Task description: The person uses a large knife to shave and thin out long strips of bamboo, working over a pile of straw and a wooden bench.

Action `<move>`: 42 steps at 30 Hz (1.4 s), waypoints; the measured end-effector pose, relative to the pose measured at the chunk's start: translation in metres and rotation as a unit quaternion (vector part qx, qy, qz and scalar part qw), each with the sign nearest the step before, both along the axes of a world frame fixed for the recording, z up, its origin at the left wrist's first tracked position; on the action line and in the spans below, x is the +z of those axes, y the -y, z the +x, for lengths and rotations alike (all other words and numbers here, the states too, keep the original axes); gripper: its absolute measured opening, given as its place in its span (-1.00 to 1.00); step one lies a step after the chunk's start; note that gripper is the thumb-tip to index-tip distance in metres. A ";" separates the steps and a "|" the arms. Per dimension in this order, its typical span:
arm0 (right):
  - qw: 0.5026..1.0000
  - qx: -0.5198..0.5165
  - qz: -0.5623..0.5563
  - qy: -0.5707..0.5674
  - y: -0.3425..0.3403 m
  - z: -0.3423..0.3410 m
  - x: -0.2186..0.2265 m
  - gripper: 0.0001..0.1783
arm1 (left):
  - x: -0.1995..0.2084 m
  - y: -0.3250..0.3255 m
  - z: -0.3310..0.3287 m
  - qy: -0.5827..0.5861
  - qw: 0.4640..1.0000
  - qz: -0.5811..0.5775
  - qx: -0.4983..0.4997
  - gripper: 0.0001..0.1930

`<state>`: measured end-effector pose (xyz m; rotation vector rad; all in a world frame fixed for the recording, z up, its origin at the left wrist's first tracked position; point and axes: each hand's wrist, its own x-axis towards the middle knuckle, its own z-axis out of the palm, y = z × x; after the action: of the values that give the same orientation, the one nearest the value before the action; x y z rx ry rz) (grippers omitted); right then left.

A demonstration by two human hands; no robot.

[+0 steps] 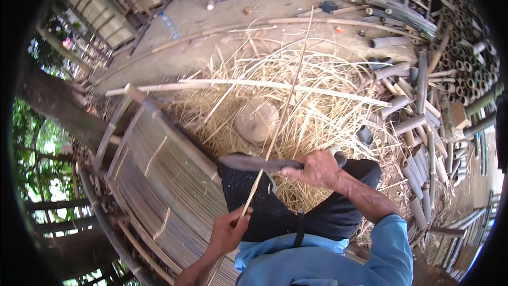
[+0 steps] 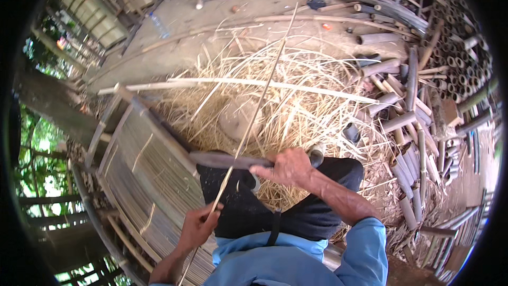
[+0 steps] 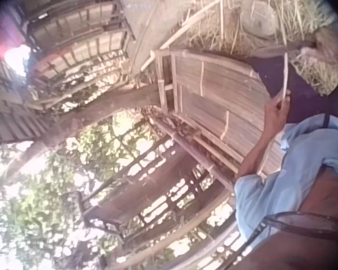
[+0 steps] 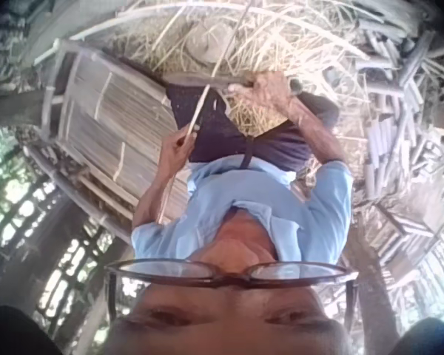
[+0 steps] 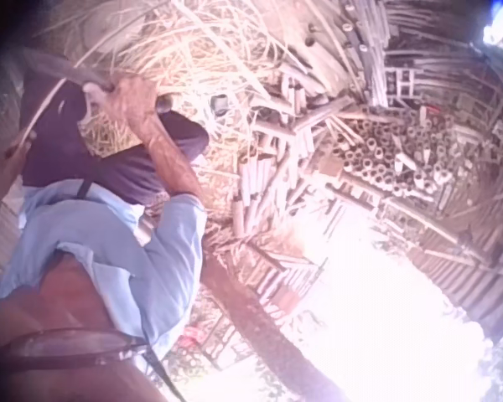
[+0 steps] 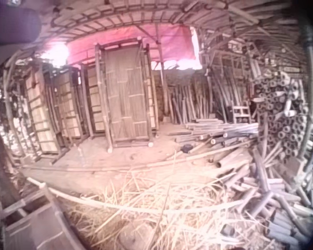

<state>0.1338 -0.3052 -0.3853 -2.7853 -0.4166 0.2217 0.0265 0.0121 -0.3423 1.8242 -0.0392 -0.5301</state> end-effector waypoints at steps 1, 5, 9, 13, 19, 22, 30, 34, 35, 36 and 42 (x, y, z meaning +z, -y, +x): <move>0.998 -0.046 0.040 -0.016 0.012 0.012 0.004 0.03 | -0.005 -0.004 -0.006 0.001 0.999 0.035 0.000 -0.75; 0.967 -0.183 0.056 0.170 0.076 0.082 -0.021 -0.14 | 0.020 -0.015 -0.036 0.014 0.998 0.060 0.022 -0.75; 0.777 -0.127 -0.387 0.479 0.196 0.138 -0.088 -0.30 | 0.004 -0.030 -0.057 0.015 0.999 0.042 0.011 -0.71; 0.951 -0.290 0.084 0.072 0.181 0.153 -0.048 -0.25 | 0.028 -0.067 -0.036 -0.003 1.000 0.026 0.000 -0.63; 0.650 -0.276 0.672 -0.224 0.040 0.124 -0.044 -0.12 | 0.073 -0.115 -0.010 0.029 0.971 0.234 -0.049 -0.65; 0.576 -0.328 0.731 -0.161 0.030 0.124 -0.059 -0.68 | 0.072 -0.127 -0.002 0.066 0.962 0.245 -0.100 -0.66; 0.714 -0.244 0.625 -0.200 -0.078 0.058 -0.038 -0.59 | -0.050 -0.041 0.051 0.045 0.990 0.032 -0.130 -0.37; 0.814 -0.207 0.523 -0.147 -0.092 0.039 -0.016 -0.38 | -0.039 0.043 0.089 -0.073 0.992 -0.073 0.068 -0.69; 0.841 -0.164 0.482 -0.184 -0.080 0.040 -0.006 -0.15 | -0.044 0.043 0.094 0.024 0.996 -0.050 0.073 -0.74; 0.900 -0.182 0.374 -0.127 -0.074 0.044 -0.006 -0.11 | -0.043 0.038 0.099 -0.016 0.996 -0.022 0.090 -0.70; 0.990 -0.033 0.120 0.061 -0.039 0.030 -0.021 -0.25 | -0.048 0.034 0.085 0.072 0.994 0.042 0.071 -0.71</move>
<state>0.1638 -0.2661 -0.4067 -2.5767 -0.3530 -0.0153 0.1116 -0.0222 -0.3901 1.9284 0.0151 -0.3039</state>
